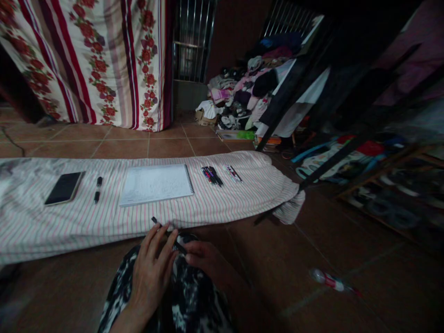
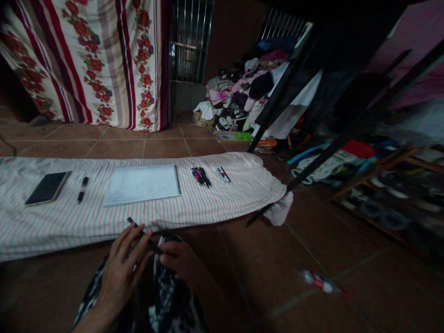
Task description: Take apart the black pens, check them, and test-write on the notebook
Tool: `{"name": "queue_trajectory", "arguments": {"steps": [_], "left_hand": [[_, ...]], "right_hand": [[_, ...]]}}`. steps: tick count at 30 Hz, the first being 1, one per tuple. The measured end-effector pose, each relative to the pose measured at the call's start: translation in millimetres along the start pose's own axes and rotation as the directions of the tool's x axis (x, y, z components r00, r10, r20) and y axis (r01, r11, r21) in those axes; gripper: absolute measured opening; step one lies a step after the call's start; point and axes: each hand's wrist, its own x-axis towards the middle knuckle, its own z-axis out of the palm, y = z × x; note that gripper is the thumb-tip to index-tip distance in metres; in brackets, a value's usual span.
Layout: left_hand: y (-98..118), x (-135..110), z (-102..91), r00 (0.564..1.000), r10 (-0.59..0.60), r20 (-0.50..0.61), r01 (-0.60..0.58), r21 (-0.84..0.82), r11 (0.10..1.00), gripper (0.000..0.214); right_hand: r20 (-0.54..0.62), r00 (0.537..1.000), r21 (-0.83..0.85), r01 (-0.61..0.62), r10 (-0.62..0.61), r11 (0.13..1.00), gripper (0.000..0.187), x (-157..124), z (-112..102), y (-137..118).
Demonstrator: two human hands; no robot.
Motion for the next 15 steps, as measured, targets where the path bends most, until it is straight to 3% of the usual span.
{"name": "queue_trajectory", "arguments": {"steps": [4, 7, 12, 15], "left_hand": [[-7, 3, 1.1, 0.982, -0.151, -0.117, 0.142, -0.085, 0.986, 0.048], [-26, 2, 12.0, 0.972, -0.23, -0.056, 0.225, -0.077, 0.971, 0.039], [-69, 10, 42.3, 0.987, -0.145, 0.068, 0.144, 0.025, 0.989, 0.035], [-90, 27, 58.9, 0.992, -0.012, 0.129, 0.002, 0.073, 0.997, 0.034]], "right_hand": [[-0.06, 0.997, 0.218, -0.024, 0.038, 0.976, 0.03, 12, -7, 5], [-0.205, 0.977, 0.264, -0.005, 0.061, 0.965, 0.026, 26, -14, 1], [-0.463, 0.885, 0.055, 0.081, -0.047, 0.995, 0.026, 56, -31, -21], [-0.562, 0.816, 0.005, 0.165, -0.134, 0.986, 0.026, 82, -38, -32]]}}
